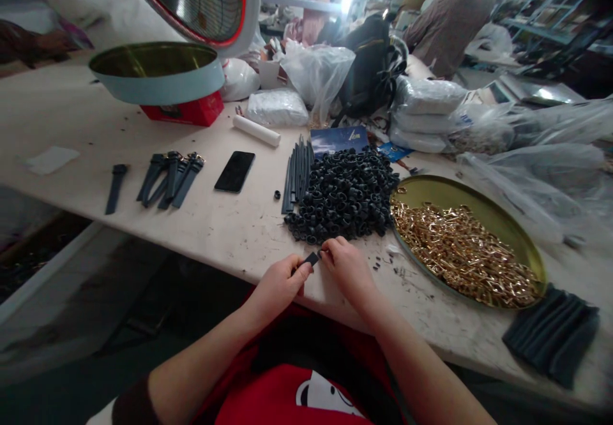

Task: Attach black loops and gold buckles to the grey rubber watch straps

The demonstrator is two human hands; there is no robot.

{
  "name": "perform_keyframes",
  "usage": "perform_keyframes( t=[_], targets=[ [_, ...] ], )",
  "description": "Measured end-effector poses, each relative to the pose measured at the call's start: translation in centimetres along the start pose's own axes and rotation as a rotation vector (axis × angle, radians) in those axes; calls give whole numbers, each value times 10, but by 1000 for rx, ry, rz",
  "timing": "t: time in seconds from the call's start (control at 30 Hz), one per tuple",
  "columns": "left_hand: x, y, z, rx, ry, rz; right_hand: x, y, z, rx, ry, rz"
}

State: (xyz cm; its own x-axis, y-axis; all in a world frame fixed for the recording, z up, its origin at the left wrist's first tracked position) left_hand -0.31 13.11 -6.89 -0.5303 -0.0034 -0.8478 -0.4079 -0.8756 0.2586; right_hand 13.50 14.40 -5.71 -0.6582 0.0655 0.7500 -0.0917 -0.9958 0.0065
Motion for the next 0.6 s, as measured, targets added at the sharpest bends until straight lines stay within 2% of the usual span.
perform_keyframes(
  t=[0.2, 0.27, 0.33, 0.4, 0.5, 0.6],
  targets=[
    [-18, 10, 3, -84, -77, -89, -1, 21, -4, 40, -254, -75],
    [-28, 16, 4, -120, -137, -135, -4, 32, -6, 113, -476, -168],
    [-35, 23, 3, -140, -187, -170, -7, 45, -10, 173, -796, -315],
    [-39, 30, -1, -138, -217, -187, -7, 57, -12, 176, -1050, -421],
    [-41, 38, -6, -121, -228, -199, -1, 67, -8, 137, -1111, -386],
    [-41, 43, -10, -39, -173, -185, 3, 72, 2, 61, -978, -263]
  ],
)
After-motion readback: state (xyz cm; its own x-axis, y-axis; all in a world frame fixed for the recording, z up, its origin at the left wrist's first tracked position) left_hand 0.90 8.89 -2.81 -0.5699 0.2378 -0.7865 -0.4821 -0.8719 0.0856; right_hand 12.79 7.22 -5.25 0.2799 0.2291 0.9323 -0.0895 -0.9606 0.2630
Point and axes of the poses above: each hand's wrist, its own y-axis away from the middle knuckle, its own z-axis out of the back of the hand, x = y × z, the point moved 8 cm from there along -y, towards the middle knuckle, and after that the axes turned 2 degrees about -y, right-handed, at the moved point
